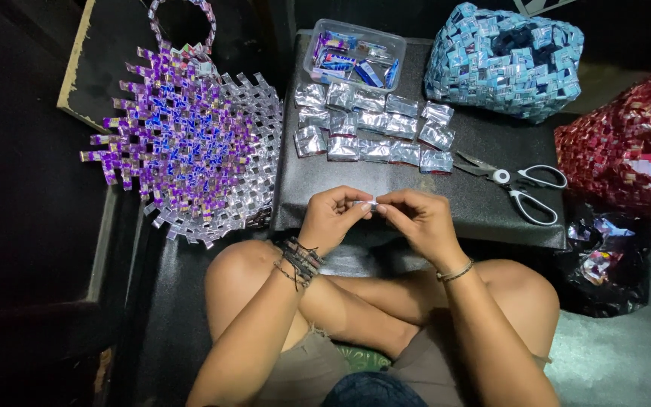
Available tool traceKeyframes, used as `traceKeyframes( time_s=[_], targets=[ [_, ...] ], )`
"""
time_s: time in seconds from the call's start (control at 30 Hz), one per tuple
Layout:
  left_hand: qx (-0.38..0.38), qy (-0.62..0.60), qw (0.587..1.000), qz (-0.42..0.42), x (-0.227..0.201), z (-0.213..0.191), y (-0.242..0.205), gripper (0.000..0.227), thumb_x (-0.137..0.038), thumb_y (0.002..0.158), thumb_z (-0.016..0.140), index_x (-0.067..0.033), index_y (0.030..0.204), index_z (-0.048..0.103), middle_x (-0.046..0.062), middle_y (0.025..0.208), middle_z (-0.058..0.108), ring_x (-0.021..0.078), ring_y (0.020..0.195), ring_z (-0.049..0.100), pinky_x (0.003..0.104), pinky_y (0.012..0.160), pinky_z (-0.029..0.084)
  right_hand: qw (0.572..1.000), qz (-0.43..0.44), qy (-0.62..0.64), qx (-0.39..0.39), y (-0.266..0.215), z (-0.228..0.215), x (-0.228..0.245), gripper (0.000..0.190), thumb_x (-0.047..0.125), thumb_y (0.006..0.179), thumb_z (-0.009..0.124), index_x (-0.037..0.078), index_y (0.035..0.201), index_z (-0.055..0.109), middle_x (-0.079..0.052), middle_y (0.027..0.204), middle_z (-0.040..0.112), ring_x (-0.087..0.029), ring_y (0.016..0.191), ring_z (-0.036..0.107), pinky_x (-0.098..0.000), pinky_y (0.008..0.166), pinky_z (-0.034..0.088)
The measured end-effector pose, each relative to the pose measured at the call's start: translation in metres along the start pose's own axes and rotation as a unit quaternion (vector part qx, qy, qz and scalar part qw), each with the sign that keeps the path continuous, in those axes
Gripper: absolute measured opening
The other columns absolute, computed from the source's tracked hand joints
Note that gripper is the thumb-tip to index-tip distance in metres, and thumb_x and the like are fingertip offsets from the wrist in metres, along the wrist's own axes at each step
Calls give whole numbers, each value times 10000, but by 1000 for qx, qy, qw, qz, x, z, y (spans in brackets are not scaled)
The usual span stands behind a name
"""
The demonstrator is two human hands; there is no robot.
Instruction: The person folds small silver metallic wrappers by hand on a dark surface, repeating the action for several items.
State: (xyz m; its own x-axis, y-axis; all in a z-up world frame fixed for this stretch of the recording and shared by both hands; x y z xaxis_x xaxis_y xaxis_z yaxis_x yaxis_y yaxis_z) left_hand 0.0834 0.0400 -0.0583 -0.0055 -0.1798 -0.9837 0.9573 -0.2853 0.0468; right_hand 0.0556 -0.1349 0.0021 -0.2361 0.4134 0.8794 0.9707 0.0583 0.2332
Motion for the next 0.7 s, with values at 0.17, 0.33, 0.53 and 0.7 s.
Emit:
traceKeyframes(
  time_s=[0.17,0.33,0.53,0.7],
  targets=[
    [6,3,1000,-2,1,-1,0,155,-38,921,731,20,1065,745,126,728,741,112,749,720,204,647,549,1000,-7,-14,20,1,-1,3,60,45,869,784,61,926,797,-133,672,731,-231,623,687,-351,588,530],
    [4,32,999,4,-9,0,-2,136,-58,930,735,8,1047,748,125,719,745,84,718,692,195,611,527,997,-8,-48,58,2,1,5,50,84,920,732,45,948,745,-152,694,711,-327,679,692,-426,641,539],
    [-13,182,982,42,-24,1,-8,68,-112,931,735,-56,963,756,95,732,759,182,678,719,268,609,566,995,35,-70,62,-3,9,-8,82,129,971,689,51,954,704,-164,732,697,-352,707,692,-416,658,536],
    [-52,191,980,20,-7,-6,-5,65,-122,929,734,-71,954,766,61,702,730,141,664,690,267,603,561,996,88,31,-1,-3,16,-23,65,86,980,695,22,980,704,-131,734,723,-211,650,680,-339,650,552]
  ],
)
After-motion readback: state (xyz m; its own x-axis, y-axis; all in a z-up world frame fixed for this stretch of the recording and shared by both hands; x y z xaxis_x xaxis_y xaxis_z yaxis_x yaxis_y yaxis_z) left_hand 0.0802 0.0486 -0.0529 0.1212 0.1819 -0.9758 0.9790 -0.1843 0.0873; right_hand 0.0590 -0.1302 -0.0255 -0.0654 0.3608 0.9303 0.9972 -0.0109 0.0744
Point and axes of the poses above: each hand's wrist, its own y-axis towards the middle knuckle, its own z-axis out of the palm, x = y × z, the point moved 5 cm from there along y, towards the middle knuckle
